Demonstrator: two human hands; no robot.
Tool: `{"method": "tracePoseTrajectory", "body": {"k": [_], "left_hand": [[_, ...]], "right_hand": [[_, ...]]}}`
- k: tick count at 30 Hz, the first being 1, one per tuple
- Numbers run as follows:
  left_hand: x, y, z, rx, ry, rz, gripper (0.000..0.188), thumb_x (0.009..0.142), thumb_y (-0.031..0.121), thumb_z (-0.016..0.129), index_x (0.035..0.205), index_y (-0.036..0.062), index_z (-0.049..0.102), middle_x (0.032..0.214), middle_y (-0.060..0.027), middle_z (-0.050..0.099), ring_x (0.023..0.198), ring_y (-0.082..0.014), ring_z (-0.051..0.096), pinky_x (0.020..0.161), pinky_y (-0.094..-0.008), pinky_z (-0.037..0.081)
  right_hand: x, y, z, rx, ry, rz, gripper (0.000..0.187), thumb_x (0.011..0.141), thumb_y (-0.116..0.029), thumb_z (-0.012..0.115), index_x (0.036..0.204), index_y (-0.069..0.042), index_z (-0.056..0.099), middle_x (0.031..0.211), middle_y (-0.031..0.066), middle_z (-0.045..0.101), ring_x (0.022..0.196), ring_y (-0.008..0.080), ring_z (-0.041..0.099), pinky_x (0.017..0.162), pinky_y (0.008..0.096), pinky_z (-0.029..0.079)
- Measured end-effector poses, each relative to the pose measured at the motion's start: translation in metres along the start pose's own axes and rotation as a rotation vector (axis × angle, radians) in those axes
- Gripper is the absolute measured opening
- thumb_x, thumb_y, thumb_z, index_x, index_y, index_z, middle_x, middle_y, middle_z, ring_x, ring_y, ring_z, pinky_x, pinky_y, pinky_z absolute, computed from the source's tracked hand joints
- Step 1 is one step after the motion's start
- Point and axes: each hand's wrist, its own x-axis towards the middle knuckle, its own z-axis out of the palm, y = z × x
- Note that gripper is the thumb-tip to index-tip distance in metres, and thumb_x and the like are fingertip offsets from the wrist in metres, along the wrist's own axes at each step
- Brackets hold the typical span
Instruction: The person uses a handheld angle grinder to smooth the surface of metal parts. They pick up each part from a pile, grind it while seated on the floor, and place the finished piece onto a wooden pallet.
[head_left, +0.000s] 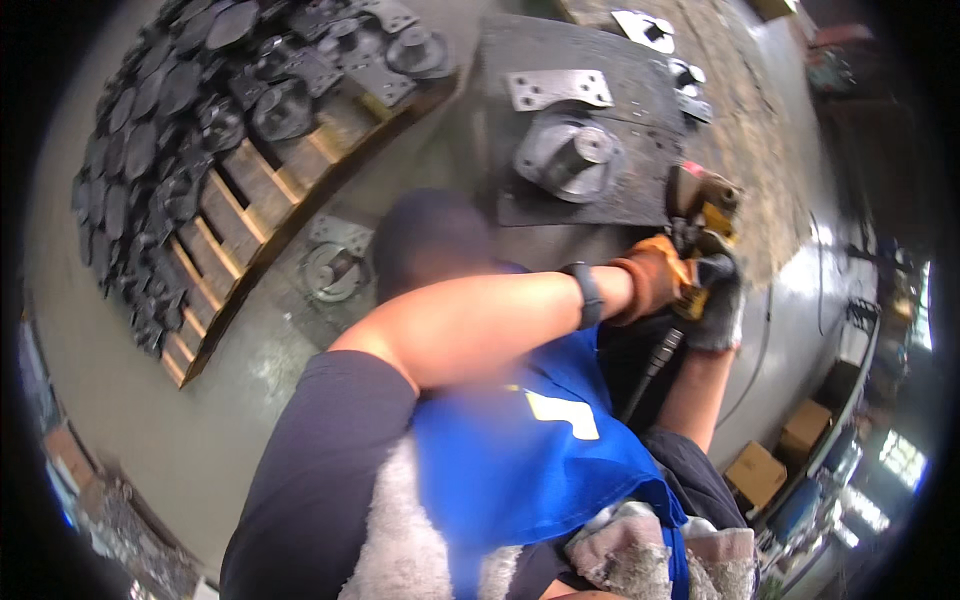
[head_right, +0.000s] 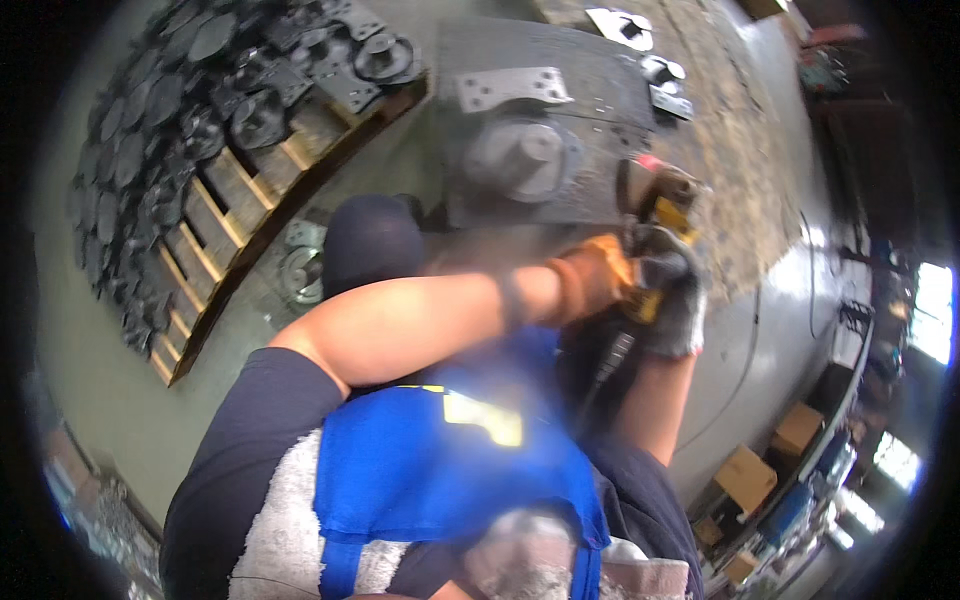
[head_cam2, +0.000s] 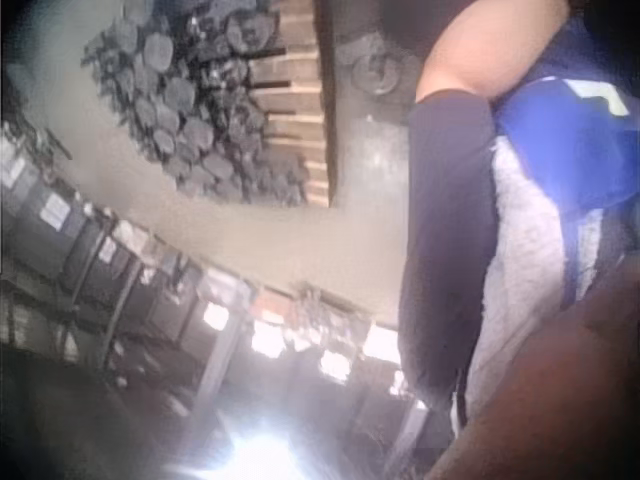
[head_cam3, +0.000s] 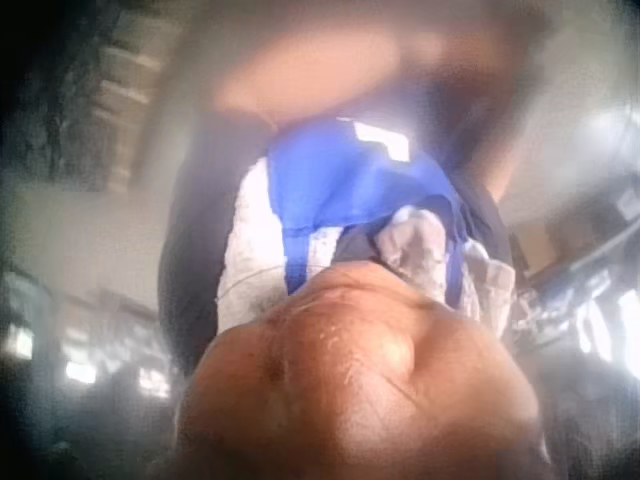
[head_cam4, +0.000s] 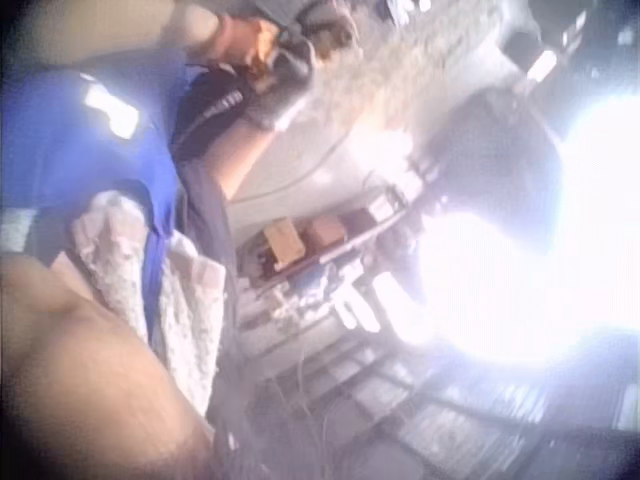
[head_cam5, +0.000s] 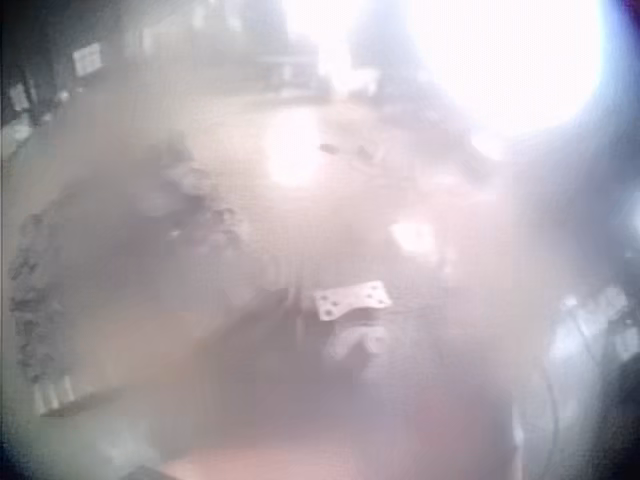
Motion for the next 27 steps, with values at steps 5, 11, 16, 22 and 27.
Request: {"method": "tracePoseTrajectory", "body": {"k": [5,11,16,22,27], "left_hand": [[-0.007,0.025,0.009,0.061,-0.057,0.050,0.034,0.092,0.018,0.059,0.124,0.0103,0.057,0.120,-0.0067,0.062,0.115,-0.0240,0.057,0.098,-0.0337,0.044],[-0.029,0.051,0.016,-0.331,-0.003,-0.174,0.030,0.097,0.026,0.055,0.123,0.0115,0.059,0.115,-0.0055,0.065,0.110,-0.0209,0.060,0.094,-0.0298,0.047],[-0.050,0.012,-0.006,0.997,0.083,0.357,0.034,0.089,0.027,0.058,0.116,0.0075,0.063,0.105,-0.0089,0.068,0.097,-0.0227,0.066,0.084,-0.0351,0.052],[-0.035,0.015,-0.029,1.446,-0.105,-0.210,0.039,0.084,0.019,0.062,0.120,0.0045,0.061,0.111,-0.0125,0.066,0.098,-0.0260,0.068,0.081,-0.0384,0.055],[-0.035,0.084,-0.037,1.245,-0.027,-0.317,0.031,0.100,0.029,0.044,0.121,0.0149,0.061,0.109,-0.0118,0.070,0.092,-0.0309,0.070,0.076,-0.0420,0.056]], "right_hand": [[-0.016,-0.008,0.000,-0.085,0.066,0.022,0.031,0.087,-0.009,0.055,0.115,0.001,0.062,0.106,0.0108,0.067,0.096,0.0224,0.065,0.087,0.0345,0.055],[-0.031,-0.030,0.026,-0.260,0.077,0.004,0.027,0.088,-0.007,0.058,0.111,0.004,0.065,0.104,0.0089,0.069,0.095,0.0188,0.066,0.089,0.0312,0.053],[-0.005,-0.039,0.038,-0.738,-0.178,-0.064,0.032,0.085,-0.008,0.064,0.114,0.006,0.066,0.107,0.0082,0.069,0.094,0.0159,0.065,0.087,0.0275,0.052],[0.062,-0.011,0.041,-0.366,-0.100,0.168,0.026,0.091,-0.017,0.059,0.108,0.000,0.067,0.098,0.0049,0.068,0.086,0.0145,0.065,0.080,0.0286,0.054],[0.058,-0.023,0.072,-0.220,-0.154,0.326,0.023,0.087,-0.013,0.064,0.105,0.002,0.067,0.091,0.0060,0.068,0.079,0.0155,0.065,0.075,0.0291,0.054]]}}
